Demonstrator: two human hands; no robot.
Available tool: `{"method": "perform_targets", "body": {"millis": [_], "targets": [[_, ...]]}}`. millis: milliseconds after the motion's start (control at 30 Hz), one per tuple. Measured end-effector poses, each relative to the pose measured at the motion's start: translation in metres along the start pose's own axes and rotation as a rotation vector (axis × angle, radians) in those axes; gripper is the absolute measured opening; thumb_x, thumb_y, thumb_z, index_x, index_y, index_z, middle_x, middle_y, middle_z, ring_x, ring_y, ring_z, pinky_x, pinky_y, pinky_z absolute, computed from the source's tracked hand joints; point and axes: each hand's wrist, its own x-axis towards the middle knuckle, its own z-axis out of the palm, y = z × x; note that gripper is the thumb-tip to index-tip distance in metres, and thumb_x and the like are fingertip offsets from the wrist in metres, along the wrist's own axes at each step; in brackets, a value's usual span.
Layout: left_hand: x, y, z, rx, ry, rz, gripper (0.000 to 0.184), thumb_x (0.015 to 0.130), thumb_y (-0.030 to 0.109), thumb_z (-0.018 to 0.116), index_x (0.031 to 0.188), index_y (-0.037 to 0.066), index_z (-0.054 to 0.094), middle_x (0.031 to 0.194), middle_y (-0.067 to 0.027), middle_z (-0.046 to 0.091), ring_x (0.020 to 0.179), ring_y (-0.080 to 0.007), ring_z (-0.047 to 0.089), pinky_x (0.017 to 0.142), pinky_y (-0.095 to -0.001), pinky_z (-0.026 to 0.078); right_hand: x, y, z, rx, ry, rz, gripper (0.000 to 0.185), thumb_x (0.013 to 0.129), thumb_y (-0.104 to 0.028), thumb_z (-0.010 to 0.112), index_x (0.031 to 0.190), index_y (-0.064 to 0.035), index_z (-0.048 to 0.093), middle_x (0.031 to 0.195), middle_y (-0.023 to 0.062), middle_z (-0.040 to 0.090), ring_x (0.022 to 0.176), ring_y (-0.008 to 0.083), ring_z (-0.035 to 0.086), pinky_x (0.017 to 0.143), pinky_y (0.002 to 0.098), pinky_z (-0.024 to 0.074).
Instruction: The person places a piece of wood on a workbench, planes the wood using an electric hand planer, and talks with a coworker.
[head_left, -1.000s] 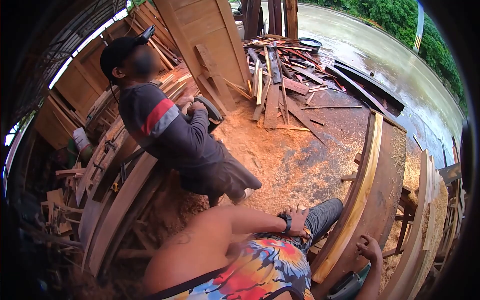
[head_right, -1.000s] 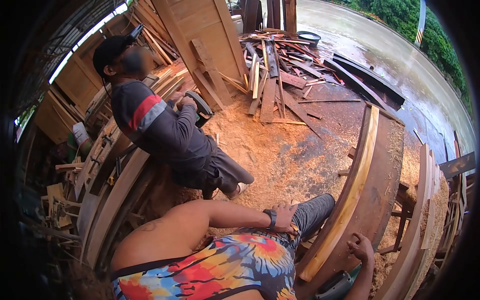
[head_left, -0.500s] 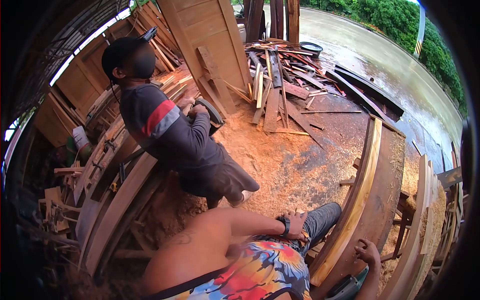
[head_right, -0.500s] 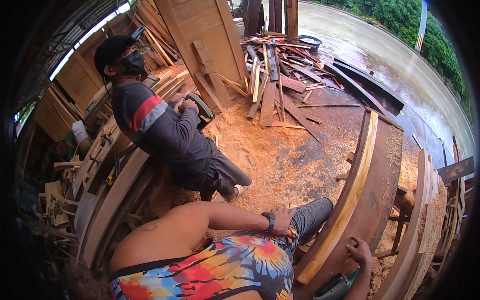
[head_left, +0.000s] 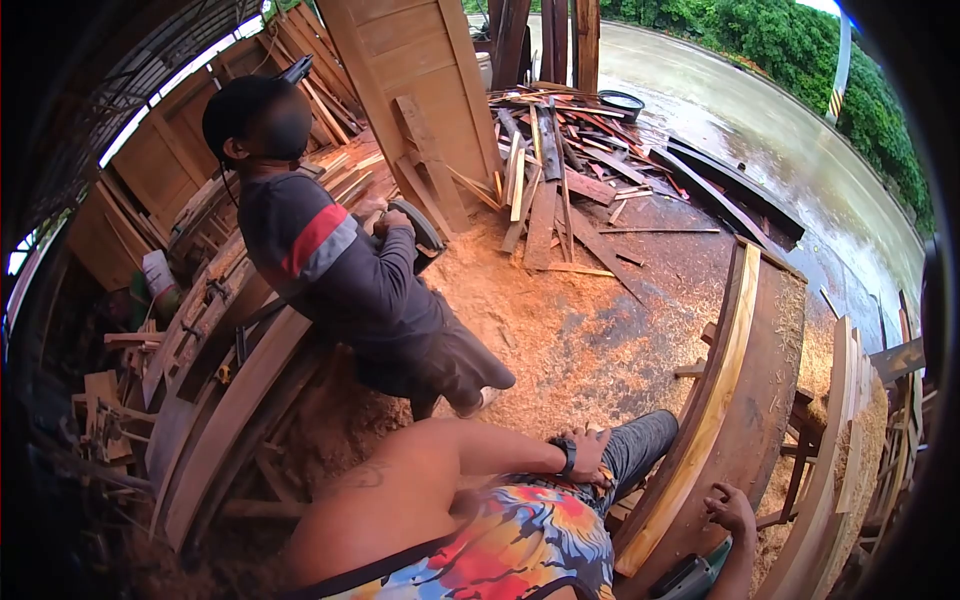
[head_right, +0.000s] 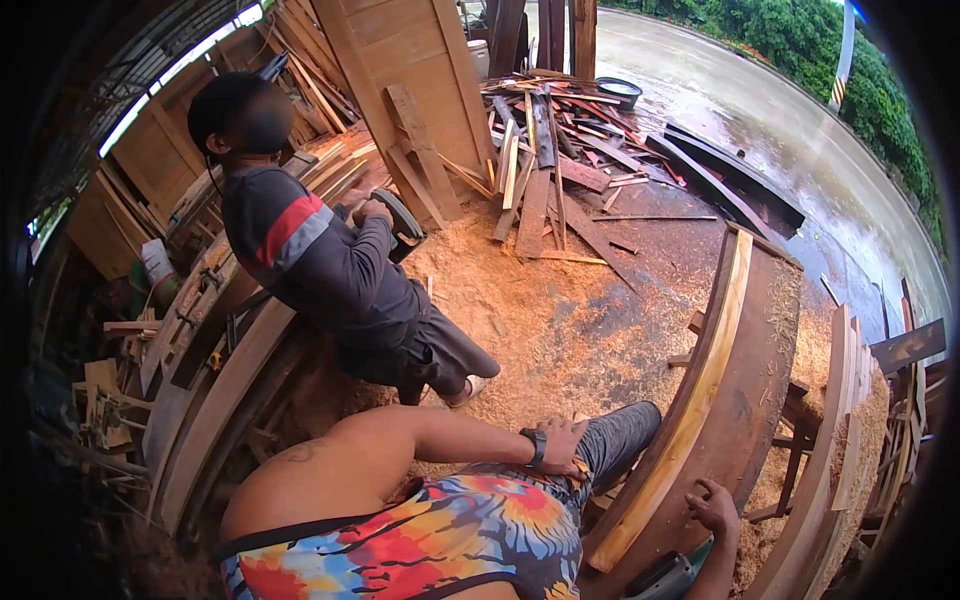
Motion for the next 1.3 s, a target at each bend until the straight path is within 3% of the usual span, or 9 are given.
{"method": "perform_targets", "body": {"millis": [433, 933, 1167, 1233, 1267, 1300], "targets": [[-0.002, 0.002, -0.011, -0.014, -0.055, 0.003, 0.121, 0.061, 0.072, 0.079, 0.146, 0.001, 0.029, 0.125, -0.0270, 0.055, 0.114, -0.0465, 0.054, 0.093, -0.0583, 0.045, 0.002, 0.004, 0.000, -0.021, 0.010, -0.015, 0.054, 0.088, -0.011, 0.074, 0.137, 0.0012, 0.055, 0.086, 0.0172, 0.069, 0.070, 0.0194, 0.068, 0.059, 0.0322, 0.0564], [0.002, 0.004, -0.004, 0.020, -0.005, -0.008, 0.120, 0.060, 0.073, 0.078, 0.146, 0.003, 0.031, 0.124, -0.0246, 0.055, 0.113, -0.0439, 0.055, 0.088, -0.0612, 0.045, -0.001, 0.003, -0.001, -0.041, 0.041, -0.031, 0.055, 0.087, -0.013, 0.075, 0.136, 0.0023, 0.055, 0.084, 0.0170, 0.069, 0.068, 0.0184, 0.068, 0.059, 0.0317, 0.0560], [0.004, -0.002, -0.002, 0.025, 0.012, -0.011, 0.118, 0.062, 0.073, 0.077, 0.145, 0.002, 0.032, 0.123, -0.0247, 0.057, 0.114, -0.0436, 0.055, 0.093, -0.0571, 0.044, 0.003, 0.008, -0.002, -0.019, 0.037, -0.035, 0.052, 0.085, -0.015, 0.075, 0.132, 0.0020, 0.058, 0.087, 0.0183, 0.070, 0.071, 0.0209, 0.069, 0.063, 0.0350, 0.0569], [0.004, 0.000, -0.004, 0.064, 0.033, 0.028, 0.116, 0.064, 0.072, 0.077, 0.145, 0.002, 0.033, 0.123, -0.0251, 0.058, 0.114, -0.0431, 0.056, 0.094, -0.0555, 0.044, 0.023, 0.030, -0.004, -0.160, 0.035, -0.211, 0.049, 0.081, -0.019, 0.077, 0.123, 0.0004, 0.063, 0.089, 0.0209, 0.070, 0.075, 0.0259, 0.070, 0.069, 0.0394, 0.0567], [0.002, 0.002, -0.012, 0.043, 0.019, 0.058, 0.109, 0.066, 0.068, 0.078, 0.141, -0.001, 0.039, 0.122, -0.0278, 0.060, 0.111, -0.0431, 0.059, 0.094, -0.0517, 0.047, 0.032, 0.041, -0.004, -0.334, 0.155, -0.457, 0.033, 0.085, -0.020, 0.073, 0.113, -0.0026, 0.068, 0.081, 0.0154, 0.070, 0.076, 0.0221, 0.070, 0.064, 0.0371, 0.0554], [0.012, -0.003, -0.009, -0.006, -0.042, 0.068, 0.101, 0.066, 0.063, 0.080, 0.134, -0.003, 0.048, 0.117, -0.0291, 0.062, 0.108, -0.0434, 0.061, 0.092, -0.0502, 0.049, 0.034, 0.034, -0.003, -0.348, 0.149, -0.559, 0.030, 0.084, -0.025, 0.071, 0.106, -0.0046, 0.069, 0.084, 0.0180, 0.069, 0.077, 0.0285, 0.069, 0.068, 0.0410, 0.0539]]}}
